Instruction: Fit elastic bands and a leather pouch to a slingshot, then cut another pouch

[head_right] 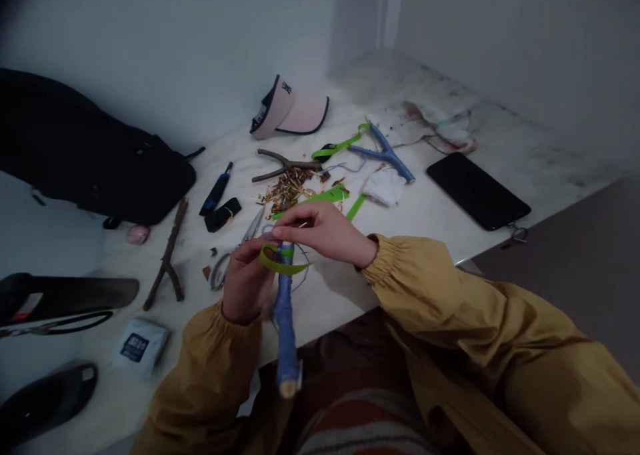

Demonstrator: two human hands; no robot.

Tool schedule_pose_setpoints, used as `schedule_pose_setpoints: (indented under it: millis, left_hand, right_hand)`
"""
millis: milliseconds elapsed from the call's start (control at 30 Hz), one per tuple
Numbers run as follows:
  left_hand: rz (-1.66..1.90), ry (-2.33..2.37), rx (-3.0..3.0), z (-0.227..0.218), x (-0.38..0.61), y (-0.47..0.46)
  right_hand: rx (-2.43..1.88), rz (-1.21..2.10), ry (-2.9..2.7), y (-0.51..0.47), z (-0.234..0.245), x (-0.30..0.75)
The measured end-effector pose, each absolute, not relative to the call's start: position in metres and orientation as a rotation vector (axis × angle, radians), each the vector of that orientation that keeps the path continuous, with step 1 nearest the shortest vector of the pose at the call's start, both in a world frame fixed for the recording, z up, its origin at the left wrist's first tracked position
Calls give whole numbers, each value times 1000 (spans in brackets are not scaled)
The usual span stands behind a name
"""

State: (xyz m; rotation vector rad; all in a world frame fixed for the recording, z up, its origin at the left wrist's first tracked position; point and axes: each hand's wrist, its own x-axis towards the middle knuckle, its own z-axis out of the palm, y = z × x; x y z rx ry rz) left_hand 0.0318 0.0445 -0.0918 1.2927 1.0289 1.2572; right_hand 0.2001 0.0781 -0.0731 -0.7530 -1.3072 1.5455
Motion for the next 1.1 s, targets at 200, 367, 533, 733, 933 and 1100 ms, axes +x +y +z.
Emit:
schedule_pose_setpoints:
  millis: [200, 367, 533, 733, 933, 1100]
  left_hand:
    - [1325, 1055, 1356, -82, 32, 36]
    - [1461, 1105, 1675, -79, 30, 30]
    - [1416, 1094, 2127, -79, 38, 26]
    - [1230, 1097, 2428, -93, 59, 30]
    - [1217, 1229, 2431, -101, 65, 37]
    - [1204, 1293, 2315, -98, 65, 36]
  right_hand:
    - [-736, 1461, -1327, 67, -59, 194]
    - [-778, 1252, -1364, 60, -62, 190]
    - [-838, 1195, -1424, 63, -68, 199]
    - [-915, 1300, -1258, 69, -91, 209]
    - [-953, 1162, -977, 70, -114, 203]
    - [-938, 1053, -962, 67, -116, 197]
